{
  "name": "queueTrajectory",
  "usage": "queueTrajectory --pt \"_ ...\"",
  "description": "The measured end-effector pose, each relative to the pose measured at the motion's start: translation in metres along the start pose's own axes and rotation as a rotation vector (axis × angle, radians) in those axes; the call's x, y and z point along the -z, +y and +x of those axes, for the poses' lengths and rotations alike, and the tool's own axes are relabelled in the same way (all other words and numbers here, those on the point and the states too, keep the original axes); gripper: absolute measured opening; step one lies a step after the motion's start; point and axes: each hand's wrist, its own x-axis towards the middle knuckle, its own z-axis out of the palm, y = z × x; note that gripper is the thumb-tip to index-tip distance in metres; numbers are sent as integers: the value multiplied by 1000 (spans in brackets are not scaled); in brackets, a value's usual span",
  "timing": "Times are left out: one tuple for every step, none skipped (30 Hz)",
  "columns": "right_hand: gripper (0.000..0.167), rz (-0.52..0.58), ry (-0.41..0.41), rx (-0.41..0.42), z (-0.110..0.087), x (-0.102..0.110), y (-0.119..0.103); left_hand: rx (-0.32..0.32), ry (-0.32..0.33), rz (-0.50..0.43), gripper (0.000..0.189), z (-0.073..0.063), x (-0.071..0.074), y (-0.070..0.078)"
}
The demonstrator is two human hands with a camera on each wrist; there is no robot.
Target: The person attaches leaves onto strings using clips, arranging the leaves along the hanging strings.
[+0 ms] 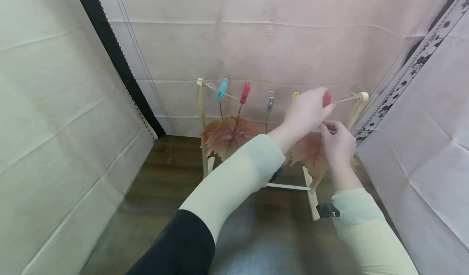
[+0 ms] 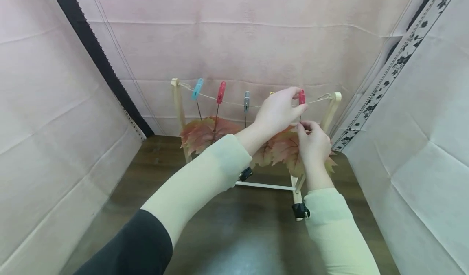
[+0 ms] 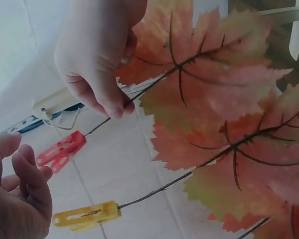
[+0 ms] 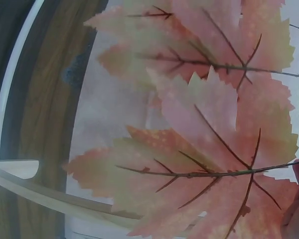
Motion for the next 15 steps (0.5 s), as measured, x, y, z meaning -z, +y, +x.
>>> queueTrajectory --pt "38 2 -1 -1 0 0 0 -1 0 1 28 -1 1 0" --pt "38 2 -6 -4 1 1 0 -1 0 5 32 -2 2 -1" --pt "38 -2 -12 -5 1 1 0 -3 4 11 35 -4 3 -1" --pt "39 -4 -15 -6 1 2 0 -4 5 11 37 -5 4 -2" --pt "39 -3 -14 -7 2 3 1 -4 7 2 40 -7 5 -3" --pt "40 -3 -14 -10 2 4 1 -6 9 -9 42 -9 5 -5" --pt "41 0 -14 -16 2 6 1 -3 10 -36 43 -11 6 -7" --pt "42 7 -10 -20 3 7 1 4 11 -68 45 -13 7 -10" --pt "42 14 1 -15 3 9 1 9 15 -103 46 -15 7 -13" --pt "42 24 12 -14 3 10 1 15 22 -139 47 -17 8 -16" --pt "42 34 28 -6 3 11 1 16 31 -172 47 -19 8 -20" --pt "42 41 39 0 3 12 1 14 40 -200 47 -22 8 -23" --pt "42 48 52 9 3 13 1 13 48 -225 48 -24 8 -27" --pt "42 51 64 19 2 13 1 12 52 -245 48 -26 8 -30" --pt "41 51 74 25 2 13 1 3 61 -253 47 -28 8 -34"
